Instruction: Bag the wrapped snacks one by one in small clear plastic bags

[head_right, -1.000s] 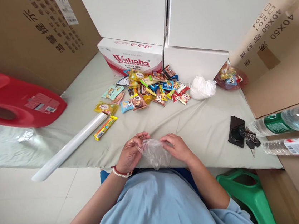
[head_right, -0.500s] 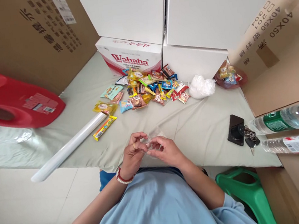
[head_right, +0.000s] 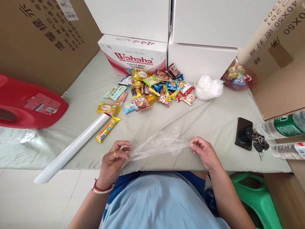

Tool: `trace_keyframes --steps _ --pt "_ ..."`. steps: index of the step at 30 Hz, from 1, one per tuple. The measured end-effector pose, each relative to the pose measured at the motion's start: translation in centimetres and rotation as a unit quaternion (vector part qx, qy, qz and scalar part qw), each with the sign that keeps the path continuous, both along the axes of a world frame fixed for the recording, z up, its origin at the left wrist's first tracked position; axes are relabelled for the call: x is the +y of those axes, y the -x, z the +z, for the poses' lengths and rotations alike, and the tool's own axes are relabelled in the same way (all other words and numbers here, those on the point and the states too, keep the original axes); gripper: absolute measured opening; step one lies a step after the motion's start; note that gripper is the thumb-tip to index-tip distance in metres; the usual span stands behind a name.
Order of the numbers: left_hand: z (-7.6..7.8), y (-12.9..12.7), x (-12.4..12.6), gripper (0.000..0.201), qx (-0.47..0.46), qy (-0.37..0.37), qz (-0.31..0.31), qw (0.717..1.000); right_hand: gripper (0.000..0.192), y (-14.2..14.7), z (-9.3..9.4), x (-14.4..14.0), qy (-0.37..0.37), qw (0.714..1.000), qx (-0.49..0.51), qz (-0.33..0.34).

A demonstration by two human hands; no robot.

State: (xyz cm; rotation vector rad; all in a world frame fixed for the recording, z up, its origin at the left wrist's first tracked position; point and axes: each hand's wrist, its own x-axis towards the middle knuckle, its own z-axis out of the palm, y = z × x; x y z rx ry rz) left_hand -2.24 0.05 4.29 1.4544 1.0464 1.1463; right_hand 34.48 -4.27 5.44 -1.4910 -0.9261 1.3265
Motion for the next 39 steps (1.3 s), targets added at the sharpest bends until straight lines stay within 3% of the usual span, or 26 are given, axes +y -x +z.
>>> trace_keyframes --steps 2,3,4,6,9,11,13,16,18,21,24,27,31,33,36,39 --pt "0.5 1.5 -0.6 0.020 0.096 0.007 -0.142 0.985 0.034 -0.5 -0.3 -1.0 0.011 0.995 -0.085 0.041" --pt "0.9 1.9 -0.9 0.023 0.121 0.008 -0.170 0.978 0.034 -0.6 -0.3 -1.4 0.008 0.992 -0.110 0.054" --pt "1.2 2.0 -1.1 0.028 0.134 0.007 -0.159 0.978 0.034 -0.6 -0.2 -1.7 0.001 0.990 -0.121 0.065" --pt "1.9 1.2 -1.1 0.040 0.168 -0.011 -0.051 0.984 0.031 -0.3 0.4 -1.8 -0.026 0.987 -0.126 0.091" --pt "3.0 -2.2 -0.7 0.048 0.286 -0.082 0.116 0.948 0.024 0.8 1.8 -1.2 -0.094 0.974 -0.144 0.150" --pt "3.5 -5.1 -0.1 0.040 0.344 -0.129 0.138 0.920 0.020 1.5 2.7 -0.5 -0.140 0.957 -0.167 0.190" --pt "3.5 -7.6 0.8 0.031 0.363 -0.132 0.104 0.917 0.018 2.1 3.4 0.0 -0.171 0.945 -0.185 0.210" --pt "2.6 -9.0 2.8 0.031 0.296 -0.011 0.034 0.955 0.016 1.8 3.6 -0.2 -0.176 0.949 -0.184 0.186" --pt "1.6 -8.3 4.3 0.015 0.192 0.108 0.056 0.974 0.019 0.8 3.0 -0.9 -0.147 0.963 -0.173 0.144" --pt "0.4 -6.4 5.8 0.022 0.106 0.184 0.100 0.972 0.029 -1.1 1.6 -2.5 -0.058 0.978 -0.176 0.091" --pt "-0.2 -5.5 5.7 0.031 0.070 0.228 0.103 0.966 0.040 -2.6 0.6 -3.7 0.033 0.974 -0.204 0.093" --pt "-0.4 -6.3 4.5 0.040 0.051 0.260 0.089 0.960 0.052 -2.4 0.6 -3.4 0.008 0.970 -0.233 0.063" --pt "-0.9 -7.5 4.0 0.054 0.084 0.268 0.063 0.958 0.087 0.5 0.4 -0.2 -0.077 0.953 -0.281 0.083" --pt "-1.3 -7.3 4.5 0.058 0.127 0.257 0.066 0.956 0.074 2.1 -0.5 2.5 -0.052 0.949 -0.289 0.113" --pt "-1.6 -6.2 5.9 0.052 0.191 0.218 0.115 0.950 0.034 2.9 -2.4 7.1 -0.016 0.961 -0.257 0.105" --pt "-1.2 -4.9 6.3 0.047 0.252 0.158 0.196 0.934 0.027 2.4 -3.2 11.2 -0.043 0.973 -0.216 0.067"
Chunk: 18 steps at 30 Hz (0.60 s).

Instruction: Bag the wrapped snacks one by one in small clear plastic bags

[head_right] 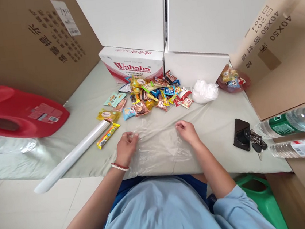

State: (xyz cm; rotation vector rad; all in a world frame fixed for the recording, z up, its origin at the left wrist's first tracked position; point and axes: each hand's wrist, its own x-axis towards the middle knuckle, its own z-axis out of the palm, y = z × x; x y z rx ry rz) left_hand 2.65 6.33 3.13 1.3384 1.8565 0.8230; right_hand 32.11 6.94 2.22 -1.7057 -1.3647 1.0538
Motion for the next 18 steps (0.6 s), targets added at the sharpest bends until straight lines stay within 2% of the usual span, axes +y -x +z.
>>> trace_keyframes --steps 2,3,4,5,6,8,9,10,13,16,18 --pt "0.5 0.3 -0.7 0.060 0.106 -0.112 0.045 0.987 0.029 -0.3 0.1 1.9 -0.012 1.000 0.004 0.009" --pt "0.8 0.2 -1.2 0.060 0.166 -0.188 0.054 0.967 0.030 -0.3 0.3 2.6 -0.011 1.000 -0.004 0.020" --pt "1.0 0.0 -1.8 0.054 0.218 -0.263 0.038 0.939 0.030 -0.2 0.4 3.1 -0.009 0.999 -0.015 0.032" --pt "1.1 -0.3 -2.4 0.045 0.253 -0.324 -0.013 0.911 0.030 0.0 0.5 3.5 -0.006 0.999 -0.027 0.042" --pt "1.2 -0.7 -2.9 0.038 0.270 -0.359 -0.093 0.889 0.029 0.2 0.6 3.8 -0.001 0.998 -0.038 0.052" --pt "0.9 -1.4 -3.4 0.035 0.285 -0.351 -0.259 0.854 0.027 0.3 0.7 4.4 0.008 0.996 -0.059 0.066" --pt "0.6 -1.5 -3.5 0.036 0.296 -0.317 -0.314 0.845 0.025 0.1 0.7 4.7 0.014 0.995 -0.074 0.069" --pt "0.2 -1.6 -3.5 0.038 0.312 -0.275 -0.341 0.843 0.024 -0.3 0.8 5.1 0.018 0.993 -0.094 0.068" --pt "-1.2 -0.7 -3.4 0.049 0.355 -0.178 -0.337 0.854 0.020 -2.6 1.4 6.9 0.022 0.984 -0.175 0.032" --pt "-2.2 0.6 -3.8 0.053 0.363 -0.163 -0.345 0.850 0.021 -4.4 2.3 9.3 0.008 0.965 -0.262 -0.010" --pt "-2.4 1.0 -4.2 0.054 0.362 -0.168 -0.355 0.845 0.024 -4.4 2.6 11.2 -0.007 0.954 -0.300 -0.013"
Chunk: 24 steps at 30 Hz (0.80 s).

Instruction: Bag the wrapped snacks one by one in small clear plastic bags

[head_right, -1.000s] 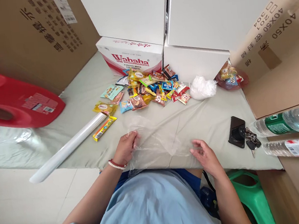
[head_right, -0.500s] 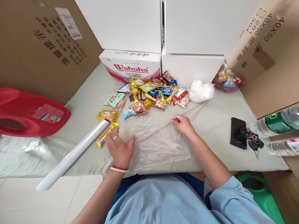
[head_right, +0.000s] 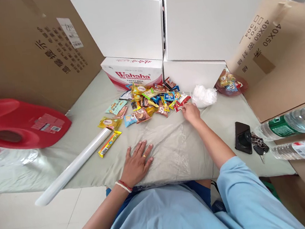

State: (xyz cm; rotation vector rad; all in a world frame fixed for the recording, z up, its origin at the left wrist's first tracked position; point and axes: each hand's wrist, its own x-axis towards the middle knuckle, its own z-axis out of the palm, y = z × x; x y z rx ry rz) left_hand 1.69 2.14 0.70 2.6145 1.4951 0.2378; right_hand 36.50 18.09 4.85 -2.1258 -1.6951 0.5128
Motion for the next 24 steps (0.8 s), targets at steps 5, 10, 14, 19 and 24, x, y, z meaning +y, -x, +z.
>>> trace_keyframes --steps 5,10,14,19,24 --pt "0.2 -0.2 -0.5 0.052 0.010 0.000 -0.008 1.000 0.054 3.3 -0.1 3.5 0.018 0.986 -0.160 0.039" --pt "0.3 -0.1 -0.5 0.052 0.001 -0.007 -0.005 1.000 0.044 4.6 -0.5 1.8 0.028 0.984 -0.175 0.035" --pt "0.2 0.0 -0.5 0.051 -0.007 -0.009 -0.009 1.000 0.040 2.7 -0.6 -2.1 0.046 0.987 -0.139 0.067" --pt "0.2 0.0 -0.4 0.051 -0.019 -0.010 -0.006 1.000 0.035 -0.7 1.0 -2.4 0.095 0.992 -0.079 0.021" --pt "0.3 -0.1 -0.4 0.050 -0.032 -0.009 -0.005 0.999 0.061 0.0 2.5 3.7 0.066 0.990 -0.069 -0.102"
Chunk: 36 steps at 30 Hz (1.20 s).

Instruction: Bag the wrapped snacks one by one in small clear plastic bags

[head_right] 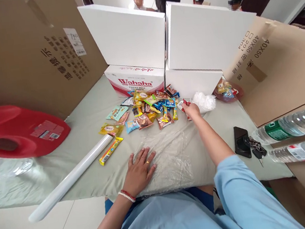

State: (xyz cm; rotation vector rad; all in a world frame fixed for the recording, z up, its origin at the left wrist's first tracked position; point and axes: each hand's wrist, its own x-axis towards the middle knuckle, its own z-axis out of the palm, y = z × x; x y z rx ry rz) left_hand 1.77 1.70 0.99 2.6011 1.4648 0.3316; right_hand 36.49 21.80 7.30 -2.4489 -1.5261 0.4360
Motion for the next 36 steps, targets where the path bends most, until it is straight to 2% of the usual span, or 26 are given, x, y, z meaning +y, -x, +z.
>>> trace_keyframes --steps 3,7,10,13,16,18,20,22,24,25,26,29,33,36 --pt "0.0 0.0 -0.1 0.049 -0.007 0.002 0.006 1.000 0.061 2.1 -0.5 3.5 -0.010 0.997 -0.022 -0.069" --pt "0.0 0.2 -0.2 0.049 -0.016 0.010 0.008 1.000 0.070 3.6 -1.1 5.8 0.019 0.992 -0.020 -0.123" --pt "-0.1 0.4 -0.3 0.048 -0.019 0.004 0.007 1.000 0.064 3.1 -0.7 6.3 0.047 0.992 -0.008 -0.113" --pt "-0.1 0.4 -0.2 0.048 -0.024 -0.007 0.003 1.000 0.053 2.3 0.2 5.7 0.061 0.996 -0.002 -0.070" --pt "-0.2 0.4 -0.1 0.049 -0.031 -0.004 0.004 0.999 0.052 1.7 1.3 3.4 0.048 0.999 -0.014 -0.011" --pt "-0.1 0.2 -0.1 0.050 -0.037 0.004 0.008 0.999 0.051 1.8 2.0 0.6 0.033 0.998 -0.022 0.039" --pt "-0.1 0.1 -0.1 0.050 -0.041 0.015 0.008 0.999 0.053 2.4 2.7 -3.0 0.007 0.991 -0.012 0.129" --pt "0.0 0.0 -0.1 0.052 -0.044 0.025 0.004 0.999 0.060 3.8 3.1 -7.0 -0.023 0.957 0.031 0.286" --pt "-0.1 0.0 0.0 0.055 -0.048 0.033 0.004 0.998 0.065 5.9 2.9 -10.8 -0.027 0.891 0.082 0.446" --pt "-0.1 0.0 0.0 0.058 -0.049 0.036 0.006 0.998 0.066 7.1 2.6 -12.5 -0.011 0.862 0.092 0.499" --pt "-0.2 0.1 0.0 0.060 -0.050 0.038 0.009 0.998 0.066 8.2 2.1 -13.9 0.013 0.846 0.083 0.527" --pt "-0.3 0.3 0.1 0.069 -0.051 0.040 0.016 0.998 0.071 10.7 0.7 -16.5 0.066 0.839 0.018 0.540" --pt "-0.2 0.5 0.3 0.074 -0.045 0.041 0.009 0.998 0.082 11.0 -0.1 -17.3 0.017 0.844 0.013 0.537" --pt "-0.1 0.3 0.4 0.073 -0.030 0.042 0.010 0.999 0.063 10.8 -0.3 -17.8 -0.030 0.849 0.008 0.527"
